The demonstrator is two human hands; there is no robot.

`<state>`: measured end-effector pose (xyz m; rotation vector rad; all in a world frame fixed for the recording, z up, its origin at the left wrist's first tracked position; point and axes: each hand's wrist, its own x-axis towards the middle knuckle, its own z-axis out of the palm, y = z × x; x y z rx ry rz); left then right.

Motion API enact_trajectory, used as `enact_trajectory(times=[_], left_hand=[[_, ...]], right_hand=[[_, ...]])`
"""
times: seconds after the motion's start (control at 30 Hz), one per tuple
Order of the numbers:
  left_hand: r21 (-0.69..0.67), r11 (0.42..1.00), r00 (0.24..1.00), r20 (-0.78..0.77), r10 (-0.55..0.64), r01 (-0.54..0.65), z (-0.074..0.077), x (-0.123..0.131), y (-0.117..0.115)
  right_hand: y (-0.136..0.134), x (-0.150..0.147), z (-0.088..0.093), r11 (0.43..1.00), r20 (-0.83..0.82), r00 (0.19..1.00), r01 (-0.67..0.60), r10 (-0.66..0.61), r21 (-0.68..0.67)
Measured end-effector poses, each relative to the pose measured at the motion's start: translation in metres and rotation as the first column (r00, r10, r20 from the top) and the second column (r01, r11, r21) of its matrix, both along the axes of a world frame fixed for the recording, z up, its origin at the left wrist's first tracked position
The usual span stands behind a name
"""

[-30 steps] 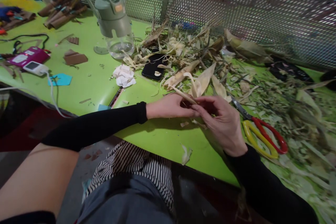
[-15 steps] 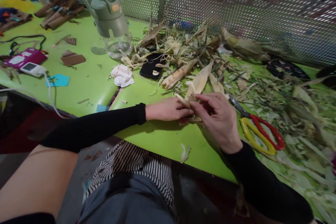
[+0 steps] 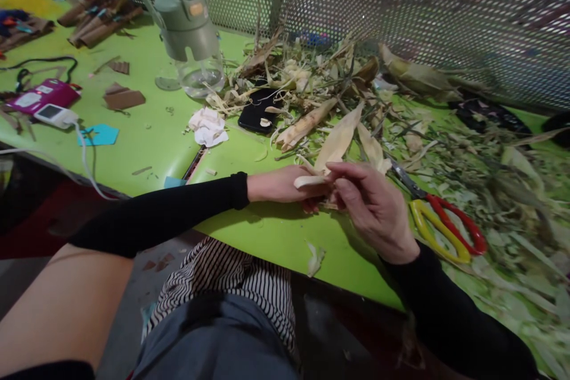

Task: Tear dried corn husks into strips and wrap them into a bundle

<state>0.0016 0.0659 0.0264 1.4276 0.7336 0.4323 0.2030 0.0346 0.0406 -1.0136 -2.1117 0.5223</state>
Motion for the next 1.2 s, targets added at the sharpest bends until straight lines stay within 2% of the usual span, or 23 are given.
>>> enact_trajectory(times=[0.1,0.2,0.3,0.37,0.53,0.67,0.73,0.9,0.97,1.07,1.2], left_hand=[[0.070,0.997,0.999,-0.047,-0.020,0.023,-0.003,-0.001,0.003],[0.128,0.990,0.996,-0.072,-0.050,0.059,-0.001,-0.003,0.005],[0.162,0.986,0.993,-0.115,-0.031,0.049,0.004,-0.003,0.004],[0.142,0.989,0.991,-0.132,-0.018,0.037,0.007,-0.002,0.003],[0.037,0.999,0.995,-0.092,-0.036,0.039,0.012,0.001,-0.002],[0.014,0.999,0.996,-0.084,-0.032,0.033,0.012,0.002,-0.003],[0.022,0.999,0.994,-0.104,-0.034,0.037,0.011,0.001,-0.003],[0.057,0.995,0.990,-0.120,-0.071,0.078,0.006,0.000,0.000],[0.071,0.994,0.990,-0.123,-0.073,0.082,0.006,0.000,0.000],[0.086,0.993,0.988,-0.142,-0.064,0.077,0.006,0.000,0.000],[0.084,0.992,0.986,-0.147,-0.080,0.093,0.007,0.001,-0.001]], right_hand=[[0.004,-0.001,0.004,0.989,0.129,0.989,-0.087,0.071,0.122],[0.005,-0.002,0.006,0.982,0.155,0.983,-0.117,0.094,0.146],[0.002,-0.003,0.007,0.984,0.134,0.987,-0.107,0.089,0.140],[-0.002,-0.004,0.007,0.990,0.099,0.993,-0.079,0.067,0.116],[-0.007,-0.003,0.000,0.996,-0.062,0.995,0.073,-0.075,-0.043],[-0.004,-0.002,-0.003,0.988,-0.047,0.988,0.151,-0.150,0.025],[-0.002,-0.003,-0.001,0.989,-0.004,0.992,0.124,-0.124,0.086],[0.000,-0.006,0.008,0.974,0.090,0.995,-0.061,0.042,0.217],[0.001,-0.006,0.008,0.962,0.088,0.994,-0.083,0.062,0.259],[0.000,-0.004,0.006,0.954,0.065,0.998,-0.034,0.016,0.296],[-0.004,-0.002,-0.001,0.971,0.008,0.994,0.101,-0.106,0.217]])
